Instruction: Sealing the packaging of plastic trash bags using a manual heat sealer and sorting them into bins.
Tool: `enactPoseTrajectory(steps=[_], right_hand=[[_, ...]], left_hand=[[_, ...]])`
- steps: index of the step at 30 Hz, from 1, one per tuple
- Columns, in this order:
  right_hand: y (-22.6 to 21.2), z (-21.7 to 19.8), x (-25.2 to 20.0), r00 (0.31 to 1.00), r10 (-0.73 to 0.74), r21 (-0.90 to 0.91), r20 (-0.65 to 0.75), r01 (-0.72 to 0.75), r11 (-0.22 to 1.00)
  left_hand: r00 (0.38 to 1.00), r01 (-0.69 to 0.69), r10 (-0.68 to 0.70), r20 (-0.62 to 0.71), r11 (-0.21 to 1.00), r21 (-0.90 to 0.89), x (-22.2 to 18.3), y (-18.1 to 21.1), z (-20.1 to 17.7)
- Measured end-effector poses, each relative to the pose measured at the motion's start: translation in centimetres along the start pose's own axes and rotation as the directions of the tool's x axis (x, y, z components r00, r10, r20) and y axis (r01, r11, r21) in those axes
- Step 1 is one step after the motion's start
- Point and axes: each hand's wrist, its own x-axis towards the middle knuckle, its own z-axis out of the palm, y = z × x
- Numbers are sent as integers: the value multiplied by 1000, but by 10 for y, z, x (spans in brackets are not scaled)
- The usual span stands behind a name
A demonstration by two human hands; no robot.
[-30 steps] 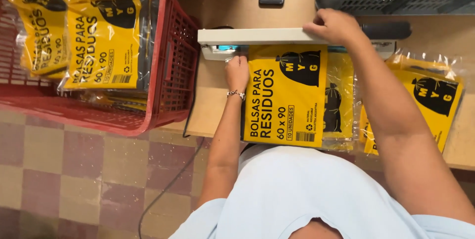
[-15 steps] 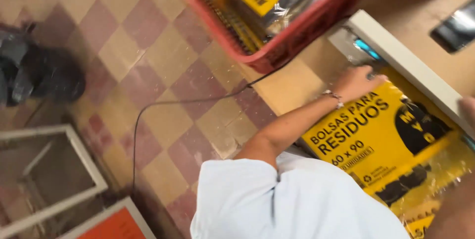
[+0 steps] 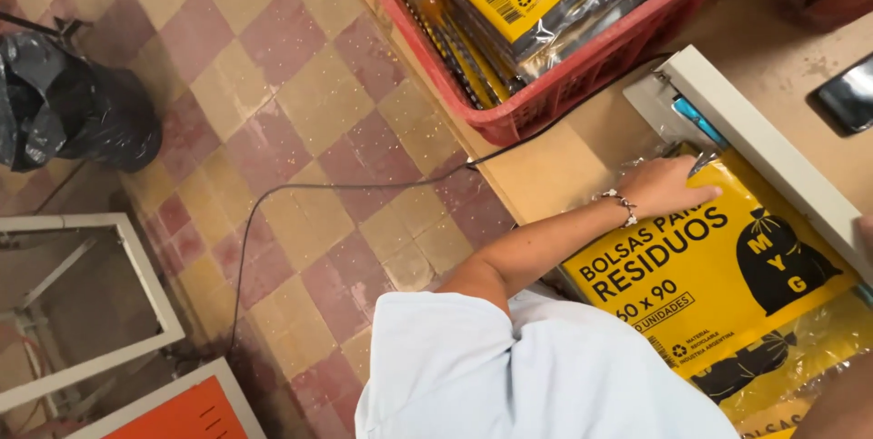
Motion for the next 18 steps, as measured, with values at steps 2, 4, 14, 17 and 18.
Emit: enactPoseTrajectory(steps=[2, 4, 14, 17, 18], right_hand=[[3, -4, -2, 999, 40, 16, -12, -40, 999], [-25, 0, -17, 995, 81, 41, -56, -79, 996], [-247, -40, -138, 936, 150, -253, -319, -236, 938], [-273, -53, -150, 940, 21, -267, -340, -118, 956], [-282, -57, -153, 936, -26, -245, -351, -64, 967]], left_hand=[[1000, 13, -13, 24, 1000, 6, -6, 3, -8], [998, 5, -7, 68, 1000, 28, -19, 10, -19], [998, 59, -61, -21, 996, -74, -21, 13, -1], [998, -5, -8, -67, 982, -191, -25, 5, 3], [994, -63, 34, -101, 953, -298, -25, 1, 6]])
